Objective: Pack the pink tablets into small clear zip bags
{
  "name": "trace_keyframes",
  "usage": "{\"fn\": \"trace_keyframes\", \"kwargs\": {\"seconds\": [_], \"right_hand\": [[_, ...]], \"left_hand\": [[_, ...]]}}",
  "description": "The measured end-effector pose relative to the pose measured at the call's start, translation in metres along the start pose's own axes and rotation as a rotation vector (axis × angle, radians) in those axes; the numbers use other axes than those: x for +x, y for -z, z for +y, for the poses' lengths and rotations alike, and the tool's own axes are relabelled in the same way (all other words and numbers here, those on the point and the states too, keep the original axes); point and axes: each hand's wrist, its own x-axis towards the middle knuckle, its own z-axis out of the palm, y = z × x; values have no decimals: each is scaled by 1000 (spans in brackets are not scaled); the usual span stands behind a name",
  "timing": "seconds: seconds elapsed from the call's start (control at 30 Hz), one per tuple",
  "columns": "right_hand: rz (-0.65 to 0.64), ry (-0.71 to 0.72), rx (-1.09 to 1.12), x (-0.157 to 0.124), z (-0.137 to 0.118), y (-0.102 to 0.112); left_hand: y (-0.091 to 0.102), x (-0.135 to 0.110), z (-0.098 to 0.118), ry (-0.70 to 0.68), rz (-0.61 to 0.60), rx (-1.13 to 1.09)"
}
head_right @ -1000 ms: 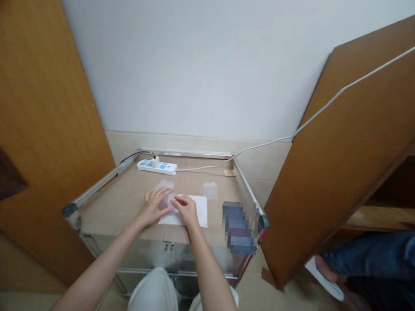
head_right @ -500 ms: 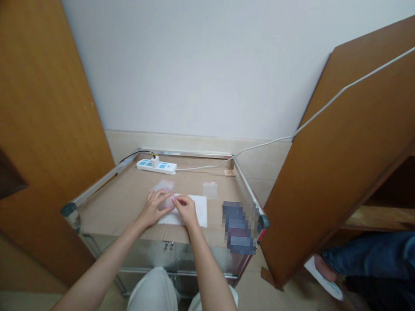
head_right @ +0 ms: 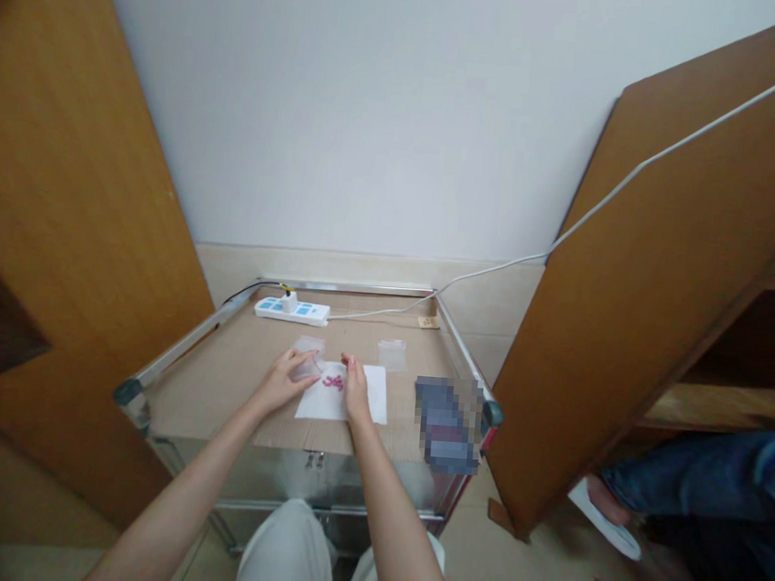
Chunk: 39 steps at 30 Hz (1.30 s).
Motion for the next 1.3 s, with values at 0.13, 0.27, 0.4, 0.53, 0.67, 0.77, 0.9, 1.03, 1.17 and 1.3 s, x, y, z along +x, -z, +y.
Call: {"fn": "trace_keyframes", "kwargs": {"seconds": [0.13,0.27,0.4,0.53,0.67,0.77,0.9,1.03,1.17,1.3], "right_hand": [[-12,-61,18,4,13,-2],[-51,-75,3,6,22,-3],[-84,-51,-60,7,21,-3],[-120,-8,-116,5,14,-3],[-129,-35,-142,4,10,-4],[-97,-69,-155,4,11,-4],[-90,-100,-93,6,16,-3],[-93,-205,98,10,21,-2],[-67,-291,273,12,23,-4],[-56,-276,297,12,22,-4]], "left_hand": [[1,7,9,-21,-130,101],[-2,16,13,-43,-242,186],[-8,27,13,-48,-336,252],[-14,36,12,-44,-381,331],[-18,39,9,-83,-383,332],[-19,39,8,-80,-374,305],[-17,38,10,-57,-411,331],[-13,38,14,-15,-473,353],[-10,38,14,14,-481,367],[-7,37,13,32,-457,311]]}}
